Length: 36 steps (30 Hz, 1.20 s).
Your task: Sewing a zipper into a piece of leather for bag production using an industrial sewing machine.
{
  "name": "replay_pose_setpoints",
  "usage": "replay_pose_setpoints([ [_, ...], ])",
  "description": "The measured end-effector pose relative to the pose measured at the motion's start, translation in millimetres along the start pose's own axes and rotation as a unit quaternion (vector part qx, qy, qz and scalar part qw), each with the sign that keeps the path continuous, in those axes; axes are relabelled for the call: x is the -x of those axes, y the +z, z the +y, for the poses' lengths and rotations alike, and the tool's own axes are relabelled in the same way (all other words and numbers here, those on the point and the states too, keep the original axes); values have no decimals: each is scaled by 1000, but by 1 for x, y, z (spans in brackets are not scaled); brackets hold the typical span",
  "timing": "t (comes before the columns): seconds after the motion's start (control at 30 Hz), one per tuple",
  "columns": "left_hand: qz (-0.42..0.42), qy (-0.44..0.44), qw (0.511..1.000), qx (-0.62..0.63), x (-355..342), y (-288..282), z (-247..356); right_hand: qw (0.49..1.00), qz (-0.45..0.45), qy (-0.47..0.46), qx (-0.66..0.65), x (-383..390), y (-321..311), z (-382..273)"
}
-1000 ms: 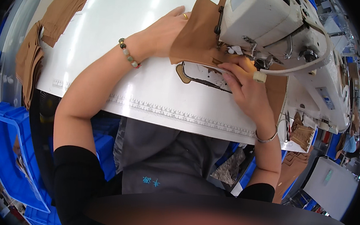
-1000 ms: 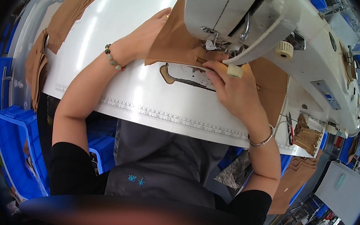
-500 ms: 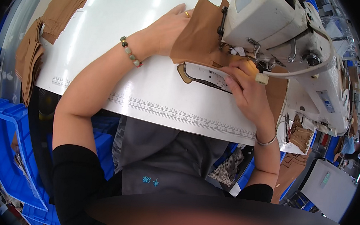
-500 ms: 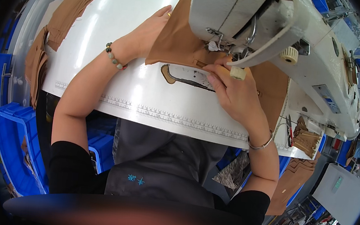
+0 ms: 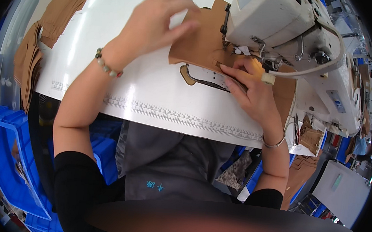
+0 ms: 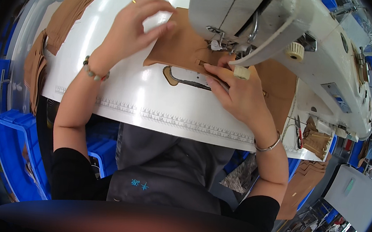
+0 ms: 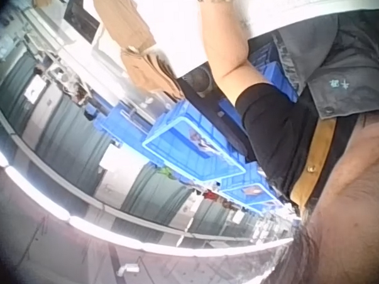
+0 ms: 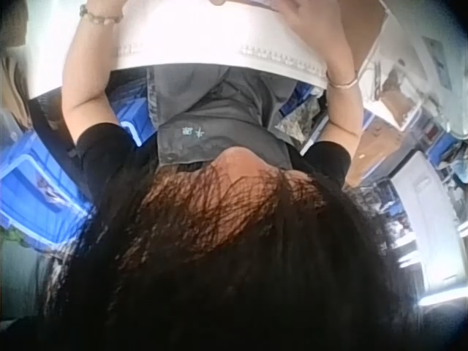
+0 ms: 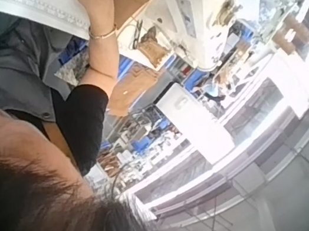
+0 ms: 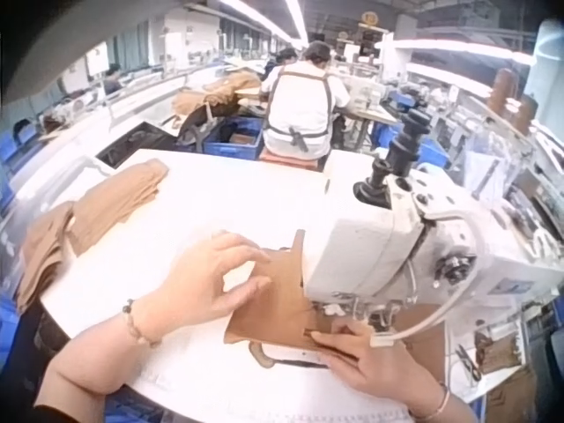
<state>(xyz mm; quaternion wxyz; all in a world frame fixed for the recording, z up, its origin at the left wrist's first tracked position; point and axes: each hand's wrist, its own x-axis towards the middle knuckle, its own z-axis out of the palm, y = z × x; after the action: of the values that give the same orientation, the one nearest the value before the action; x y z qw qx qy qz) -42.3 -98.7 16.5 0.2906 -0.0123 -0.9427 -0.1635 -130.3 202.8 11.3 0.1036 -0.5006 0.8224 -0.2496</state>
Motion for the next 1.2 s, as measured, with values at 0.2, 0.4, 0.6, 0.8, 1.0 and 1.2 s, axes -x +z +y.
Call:
replay_pose_setpoints([
  [0.2, -190, 103, 966, 144, 23, 2, 53, 999, -14, -12, -29, -7, -4, 6],
  [0.4, -173, 82, 980, 61, 18, 17, 51, 991, 10, 4, -136, -14, -3, 13],
  [0.6, -175, 66, 981, 52, 13, 19, 51, 988, 6, 24, -152, -13, -2, 16],
  [0.8, -189, 53, 980, 43, 10, 20, 51, 986, -29, 37, -160, -14, -7, 17],
  [1.0, -163, 61, 984, 36, 8, 27, 50, 985, -10, 43, -168, -14, -4, 18],
  [1.2, -167, 60, 983, 40, 8, 29, 47, 980, -31, 84, -177, -13, -5, 22],
])
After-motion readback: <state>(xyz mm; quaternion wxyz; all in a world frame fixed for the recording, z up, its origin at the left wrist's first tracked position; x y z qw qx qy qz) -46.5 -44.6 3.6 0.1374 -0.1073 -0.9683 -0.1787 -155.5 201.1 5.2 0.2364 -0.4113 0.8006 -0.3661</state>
